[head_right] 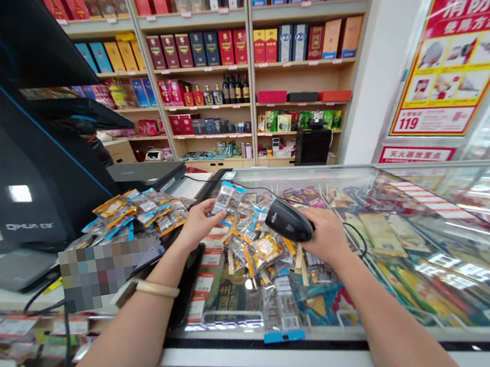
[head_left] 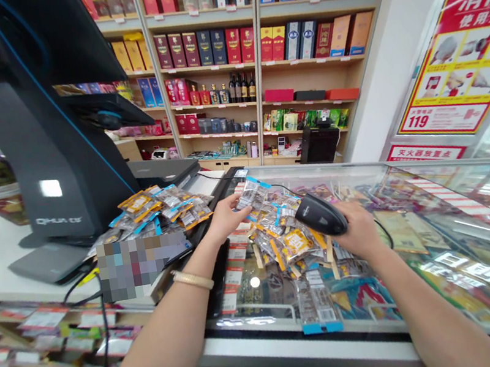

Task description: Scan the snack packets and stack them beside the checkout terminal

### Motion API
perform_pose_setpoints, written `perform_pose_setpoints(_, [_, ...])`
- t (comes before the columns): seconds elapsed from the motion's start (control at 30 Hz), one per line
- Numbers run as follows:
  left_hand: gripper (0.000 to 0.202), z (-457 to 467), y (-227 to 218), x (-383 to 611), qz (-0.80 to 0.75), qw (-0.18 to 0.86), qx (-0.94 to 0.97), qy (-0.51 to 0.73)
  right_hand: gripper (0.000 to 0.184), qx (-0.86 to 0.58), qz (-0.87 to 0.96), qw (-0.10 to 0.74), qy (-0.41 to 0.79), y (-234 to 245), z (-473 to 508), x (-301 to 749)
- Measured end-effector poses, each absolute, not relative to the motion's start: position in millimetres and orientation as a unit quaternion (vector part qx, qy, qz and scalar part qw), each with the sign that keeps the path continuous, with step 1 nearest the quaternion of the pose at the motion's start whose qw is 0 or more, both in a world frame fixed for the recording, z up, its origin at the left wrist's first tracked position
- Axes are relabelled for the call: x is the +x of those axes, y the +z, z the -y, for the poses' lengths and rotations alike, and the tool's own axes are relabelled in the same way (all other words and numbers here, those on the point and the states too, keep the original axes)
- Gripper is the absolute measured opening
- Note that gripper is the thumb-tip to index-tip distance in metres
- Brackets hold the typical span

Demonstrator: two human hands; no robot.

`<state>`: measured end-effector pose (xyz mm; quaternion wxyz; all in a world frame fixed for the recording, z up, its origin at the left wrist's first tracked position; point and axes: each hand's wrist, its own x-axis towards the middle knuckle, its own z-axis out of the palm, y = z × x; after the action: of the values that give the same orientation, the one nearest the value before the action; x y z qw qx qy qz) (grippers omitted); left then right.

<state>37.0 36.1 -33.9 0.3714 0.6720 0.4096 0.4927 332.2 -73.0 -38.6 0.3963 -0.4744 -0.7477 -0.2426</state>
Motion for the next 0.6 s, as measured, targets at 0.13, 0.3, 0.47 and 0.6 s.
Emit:
perform_pose_setpoints(0.13, [0.047, -32.2, -31.9, 42.0, -0.385, 0.374, 0.689, 0.487, 0.03, -0.472, 0.749, 0.396, -0.244, -37.0, 73.6, 331.6])
perform_pose_setpoints(0.3, [0.038, -33.7, -32.4, 43.4, -0.362, 0.356, 0.715, 0.481, 0.029, -0.49, 0.751, 0.377, -0.233, -36.7, 73.6, 331.4])
perform_pose_setpoints(0.47, [0.038, -38.7, -35.5, 45.1, -0.373, 0.346, 0.71, 0.486, 0.029, -0.518, 0.749, 0.353, -0.214, -37.2, 72.8, 330.6])
perform_pose_setpoints(0.6, [0.035, -34.0, -32.7, 45.7, -0.362, 0.353, 0.709, 0.491, 0.028, -0.532, 0.749, 0.338, -0.205, -37.0, 72.4, 331.2])
